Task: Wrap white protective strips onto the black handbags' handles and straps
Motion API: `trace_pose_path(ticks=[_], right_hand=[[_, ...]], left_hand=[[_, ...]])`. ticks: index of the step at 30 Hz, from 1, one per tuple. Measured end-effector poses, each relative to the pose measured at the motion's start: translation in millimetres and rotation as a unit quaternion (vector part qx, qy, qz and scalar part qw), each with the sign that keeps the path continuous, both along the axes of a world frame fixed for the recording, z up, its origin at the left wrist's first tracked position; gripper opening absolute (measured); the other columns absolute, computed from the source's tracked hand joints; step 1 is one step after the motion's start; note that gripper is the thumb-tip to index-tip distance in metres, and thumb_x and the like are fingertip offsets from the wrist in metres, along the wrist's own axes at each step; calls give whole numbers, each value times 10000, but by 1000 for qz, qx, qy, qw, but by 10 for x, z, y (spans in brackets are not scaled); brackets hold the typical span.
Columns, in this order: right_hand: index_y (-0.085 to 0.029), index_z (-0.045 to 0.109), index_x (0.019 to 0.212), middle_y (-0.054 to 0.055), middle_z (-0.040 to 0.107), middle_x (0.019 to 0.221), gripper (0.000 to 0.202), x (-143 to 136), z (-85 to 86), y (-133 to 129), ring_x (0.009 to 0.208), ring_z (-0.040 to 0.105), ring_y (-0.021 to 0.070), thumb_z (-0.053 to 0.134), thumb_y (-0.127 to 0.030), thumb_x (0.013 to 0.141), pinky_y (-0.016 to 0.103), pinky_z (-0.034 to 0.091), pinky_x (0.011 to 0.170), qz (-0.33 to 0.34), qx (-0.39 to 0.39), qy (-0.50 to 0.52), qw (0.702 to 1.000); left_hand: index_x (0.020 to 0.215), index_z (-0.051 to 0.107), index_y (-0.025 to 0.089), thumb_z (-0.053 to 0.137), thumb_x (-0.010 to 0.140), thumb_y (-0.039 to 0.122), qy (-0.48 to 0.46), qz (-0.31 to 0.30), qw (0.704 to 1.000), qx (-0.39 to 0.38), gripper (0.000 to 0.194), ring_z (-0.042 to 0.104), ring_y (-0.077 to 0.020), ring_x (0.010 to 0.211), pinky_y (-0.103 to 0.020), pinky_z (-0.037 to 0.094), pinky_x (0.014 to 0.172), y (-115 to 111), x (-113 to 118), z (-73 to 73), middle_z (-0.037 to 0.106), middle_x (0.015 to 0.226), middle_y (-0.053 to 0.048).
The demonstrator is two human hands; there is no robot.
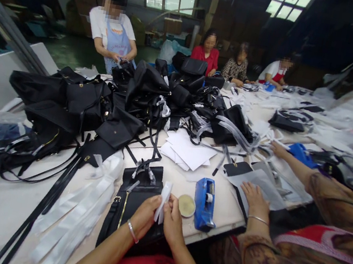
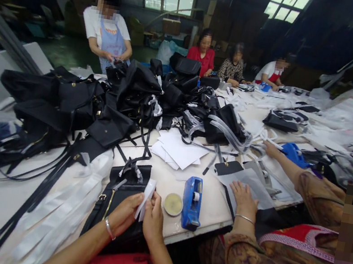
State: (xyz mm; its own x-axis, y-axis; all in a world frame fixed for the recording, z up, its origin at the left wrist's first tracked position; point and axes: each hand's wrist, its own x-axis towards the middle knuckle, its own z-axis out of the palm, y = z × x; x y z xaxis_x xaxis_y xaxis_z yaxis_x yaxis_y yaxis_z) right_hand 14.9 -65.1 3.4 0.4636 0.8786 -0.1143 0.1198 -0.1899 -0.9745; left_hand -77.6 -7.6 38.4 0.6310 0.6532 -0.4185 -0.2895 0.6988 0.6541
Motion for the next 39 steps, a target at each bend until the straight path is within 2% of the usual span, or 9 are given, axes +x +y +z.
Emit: trace_pose_path(ticks=[5, 14, 17, 20, 24, 28, 31, 34, 39], right_hand=[[-201, 429, 1214, 82, 591, 1090, 348, -85, -4, 52, 964, 581, 191, 380, -255, 873, 339, 464, 849, -12, -21, -136, 990], [-121, 263, 1389, 183, 447, 1290, 541, -160, -83, -32, 1221, 423, 257, 313, -99, 851, 442, 436, 952, 53, 4, -338, 940], [-146, 157, 1435, 157, 292, 1437, 654, -107, -51, -145, 1326, 283, 263, 348, -71, 813, 475, 364, 1025, 111, 4, -299, 948], [-218, 141, 1440, 114, 304, 1444, 733, 21, 37, -262, 1274, 376, 241, 474, -140, 792, 432, 395, 1006, 167, 4, -171, 971], [-225, 344, 1339, 110, 527, 1253, 526, 238, 121, -256, 1024, 581, 204, 485, -321, 842, 368, 494, 841, 69, -29, 8, 997], [-186, 575, 1031, 74, 652, 969, 345, 355, 166, -52, 876, 614, 206, 532, -444, 805, 325, 487, 755, 23, -42, 33, 998], [-168, 597, 818, 38, 641, 773, 310, 382, 189, 70, 723, 589, 183, 591, -470, 748, 288, 462, 661, 15, -37, 40, 998], [-158, 577, 770, 23, 617, 718, 345, 412, 171, 96, 660, 557, 160, 621, -496, 712, 263, 432, 611, 3, -19, 97, 995], [-157, 562, 772, -7, 561, 642, 391, 456, 120, 70, 538, 481, 113, 641, -530, 684, 228, 363, 507, 30, -21, 156, 987]], left_hand=[[950, 668, 87, 684, 732, 348, -10, 6, 999, -42, 340, 653, -205, 744, -285, 473, 709, 36, -19, 2, 705, 807, -116], [809, 661, 84, 783, 601, 262, 49, 58, 993, -95, 300, 625, -151, 603, -250, 481, 617, 66, 23, -232, 686, 685, -75], [780, 645, 88, 788, 586, 303, 64, 74, 993, -71, 323, 607, -132, 582, -231, 468, 582, 25, 47, -283, 672, 670, -62], [749, 614, 106, 754, 623, 363, 106, 97, 989, -25, 319, 548, -91, 502, -202, 429, 519, -3, 79, -300, 628, 603, -19], [777, 581, 131, 682, 687, 406, 175, 88, 977, 87, 306, 513, -87, 491, -200, 399, 492, -33, 135, -267, 614, 634, -7], [845, 580, 162, 592, 758, 419, 240, 54, 936, 253, 272, 523, -122, 547, -226, 392, 534, -103, 190, -260, 599, 664, -2], [940, 563, 183, 557, 792, 416, 292, 45, 893, 339, 276, 553, -154, 647, -248, 394, 602, -144, 209, -286, 622, 768, -29], [1004, 526, 177, 633, 741, 409, 271, 14, 914, 301, 367, 566, -167, 692, -262, 410, 636, -124, 188, -275, 630, 840, -52], [974, 585, 123, 606, 755, 502, 57, -136, 984, 97, 438, 584, -167, 746, -285, 438, 730, 37, 10, -89, 637, 882, -98]])
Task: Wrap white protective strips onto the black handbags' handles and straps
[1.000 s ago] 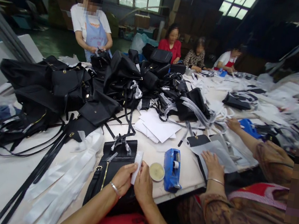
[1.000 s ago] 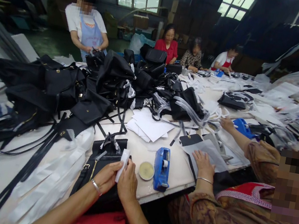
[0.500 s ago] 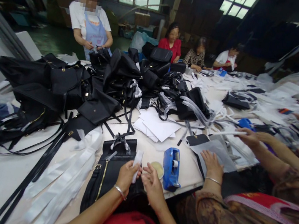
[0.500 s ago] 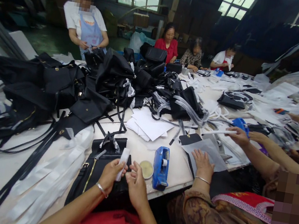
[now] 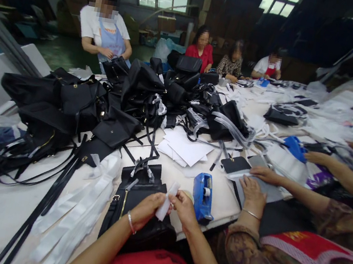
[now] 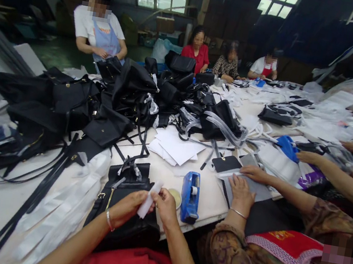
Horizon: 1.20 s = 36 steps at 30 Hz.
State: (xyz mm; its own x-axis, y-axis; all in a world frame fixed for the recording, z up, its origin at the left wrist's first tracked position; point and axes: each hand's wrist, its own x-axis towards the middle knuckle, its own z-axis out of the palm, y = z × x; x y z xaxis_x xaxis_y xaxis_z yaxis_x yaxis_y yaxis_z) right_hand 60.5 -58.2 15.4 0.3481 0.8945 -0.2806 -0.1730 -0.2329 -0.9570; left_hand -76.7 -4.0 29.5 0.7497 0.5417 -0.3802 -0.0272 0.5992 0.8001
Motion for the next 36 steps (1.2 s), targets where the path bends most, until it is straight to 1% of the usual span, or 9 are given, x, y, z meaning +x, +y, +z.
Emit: trace_pose_path(ticks=[2, 6, 12, 17, 21, 25, 28, 32, 36], right_hand=[[-157, 563, 777, -7, 558, 658, 388, -3, -11, 3, 558, 478, 112, 643, -526, 687, 223, 357, 507, 8, 8, 2, 1000], [-157, 584, 815, 0, 565, 710, 363, -11, -27, 11, 603, 471, 116, 617, -506, 721, 222, 355, 522, 5, 16, -24, 1000], [-160, 599, 822, 7, 565, 709, 343, 25, -49, 16, 635, 491, 137, 595, -491, 732, 238, 387, 557, 8, 2, -89, 996], [-174, 620, 820, 9, 557, 726, 331, 31, -106, 61, 686, 518, 155, 587, -489, 725, 252, 415, 596, 4, -2, -136, 991], [-171, 610, 798, 6, 542, 744, 309, 36, -121, 106, 688, 512, 146, 587, -472, 735, 245, 414, 594, 8, 8, -129, 992], [-164, 577, 795, 0, 512, 751, 285, 41, -83, 116, 654, 490, 125, 571, -446, 763, 225, 403, 553, 22, 13, -92, 995], [-172, 554, 870, -3, 515, 772, 256, 20, -68, 88, 657, 500, 124, 573, -405, 766, 220, 414, 541, 42, 13, -62, 997], [-174, 540, 936, -17, 549, 710, 268, -12, -116, 54, 627, 519, 128, 605, -337, 734, 222, 417, 534, 46, -12, -49, 998], [-166, 557, 872, 4, 615, 753, 218, 24, -182, 60, 674, 556, 144, 604, -318, 722, 231, 431, 566, 26, -23, -56, 998]], left_hand=[[967, 620, 110, 604, 762, 500, -31, -28, 998, -36, 441, 585, -167, 763, -269, 431, 729, 75, -77, 81, 640, 874, -104], [958, 663, 108, 700, 706, 418, -37, -58, 996, -55, 401, 570, -147, 691, -225, 404, 634, 176, -128, 168, 644, 775, -76], [947, 678, 127, 774, 622, 344, -35, -92, 990, -105, 402, 605, -178, 747, -229, 418, 663, 233, -71, 223, 664, 825, -88], [1039, 649, 148, 740, 656, 304, -50, -104, 990, -80, 423, 600, -177, 758, -234, 425, 676, 253, -40, 201, 658, 873, -79], [1085, 625, 166, 683, 700, 248, -18, -87, 996, 0, 398, 578, -174, 779, -236, 420, 679, 254, -24, 110, 643, 856, -51], [990, 643, 148, 681, 681, 209, 31, -41, 997, 65, 317, 552, -139, 711, -213, 402, 638, 237, 2, 16, 637, 848, -37], [990, 635, 145, 681, 684, 221, 37, -26, 996, 72, 318, 570, -156, 753, -224, 418, 676, 217, 28, -1, 645, 875, -45], [1176, 556, 178, 695, 682, 214, 22, 9, 999, 49, 514, 555, -218, 1031, -280, 408, 880, 202, 65, 28, 612, 1122, -82], [1172, 553, 190, 742, 616, 181, 76, 69, 994, 49, 588, 519, -230, 1116, -278, 400, 907, 159, 99, -6, 567, 1228, -87]])
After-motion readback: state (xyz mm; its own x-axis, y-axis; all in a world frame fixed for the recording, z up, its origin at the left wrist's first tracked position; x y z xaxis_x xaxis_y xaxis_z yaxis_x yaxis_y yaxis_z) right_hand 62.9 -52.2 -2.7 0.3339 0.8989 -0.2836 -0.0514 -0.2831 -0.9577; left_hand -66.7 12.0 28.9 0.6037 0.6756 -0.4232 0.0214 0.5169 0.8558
